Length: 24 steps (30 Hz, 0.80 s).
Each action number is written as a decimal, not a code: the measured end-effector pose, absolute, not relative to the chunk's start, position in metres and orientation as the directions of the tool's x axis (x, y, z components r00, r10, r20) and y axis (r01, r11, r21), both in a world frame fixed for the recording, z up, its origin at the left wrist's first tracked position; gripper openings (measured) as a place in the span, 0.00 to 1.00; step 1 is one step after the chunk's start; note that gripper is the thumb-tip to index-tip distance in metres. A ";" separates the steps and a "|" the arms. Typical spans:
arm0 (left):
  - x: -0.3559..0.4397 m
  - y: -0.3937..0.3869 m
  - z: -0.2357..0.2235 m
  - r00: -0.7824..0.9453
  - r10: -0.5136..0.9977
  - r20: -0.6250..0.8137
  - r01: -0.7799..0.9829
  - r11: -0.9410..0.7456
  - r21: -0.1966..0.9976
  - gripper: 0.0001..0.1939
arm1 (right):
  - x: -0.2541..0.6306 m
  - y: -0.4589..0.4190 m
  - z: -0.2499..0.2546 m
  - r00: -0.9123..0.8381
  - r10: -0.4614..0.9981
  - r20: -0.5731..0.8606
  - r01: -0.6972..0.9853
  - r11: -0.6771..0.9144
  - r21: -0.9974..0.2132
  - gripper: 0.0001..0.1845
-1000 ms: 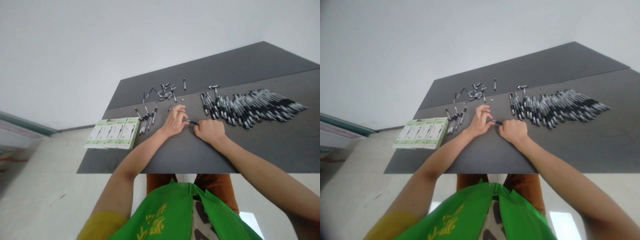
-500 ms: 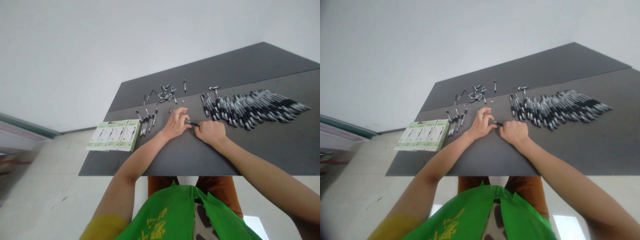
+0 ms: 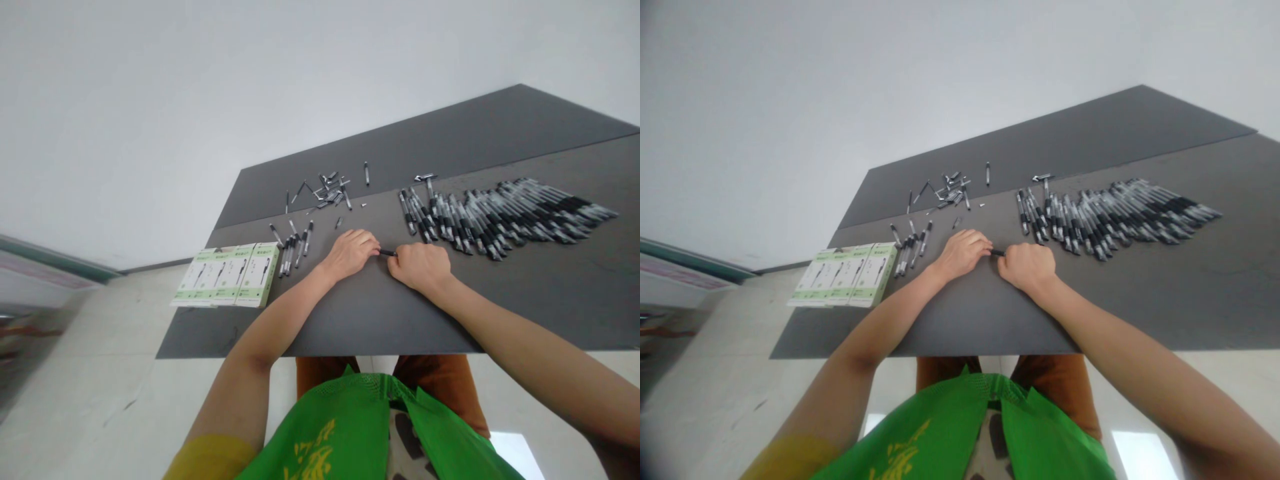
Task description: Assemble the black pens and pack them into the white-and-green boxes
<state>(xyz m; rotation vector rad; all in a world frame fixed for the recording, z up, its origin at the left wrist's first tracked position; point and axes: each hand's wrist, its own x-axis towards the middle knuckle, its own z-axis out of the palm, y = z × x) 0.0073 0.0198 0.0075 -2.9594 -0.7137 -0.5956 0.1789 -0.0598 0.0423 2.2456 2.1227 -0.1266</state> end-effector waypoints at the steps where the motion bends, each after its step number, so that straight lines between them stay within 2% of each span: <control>1: 0.007 0.019 0.007 0.818 0.424 0.389 0.442 -0.896 0.049 0.15 | 0.179 -0.060 0.042 0.055 0.994 -0.090 0.998 -0.057 -0.019 0.25; 5: 0.003 0.018 0.008 0.775 0.428 0.465 0.435 -0.895 0.098 0.16 | 0.179 -0.059 0.042 0.072 0.993 -0.091 0.997 -0.075 -0.027 0.25; 8: -0.003 0.025 0.011 0.609 0.544 0.577 0.554 -0.812 0.182 0.20 | 0.179 -0.059 0.042 0.087 0.992 -0.091 0.995 -0.091 -0.043 0.25; 11: -0.006 0.039 0.011 0.304 0.726 0.617 0.773 -0.566 0.285 0.22 | 0.180 -0.058 0.043 0.090 0.992 -0.092 0.994 -0.096 -0.060 0.26; 14: -0.004 0.051 0.009 0.110 0.867 0.486 0.924 -0.270 0.272 0.21 | 0.181 -0.057 0.042 0.094 0.991 -0.099 0.992 -0.102 -0.075 0.25; 16: -0.002 0.054 0.006 0.088 0.908 0.409 0.961 -0.186 0.205 0.20 | 0.182 -0.056 0.042 0.097 0.991 -0.096 0.991 -0.105 -0.083 0.26; 18: -0.001 0.056 0.004 0.123 0.918 0.377 0.967 -0.197 0.164 0.20 | 0.182 -0.056 0.041 0.101 0.991 -0.091 0.990 -0.109 -0.089 0.25; 24: -0.006 0.064 -0.006 0.300 0.883 0.360 0.890 -0.395 0.227 0.23 | 0.184 -0.057 0.042 0.116 0.990 -0.083 0.987 -0.124 -0.101 0.26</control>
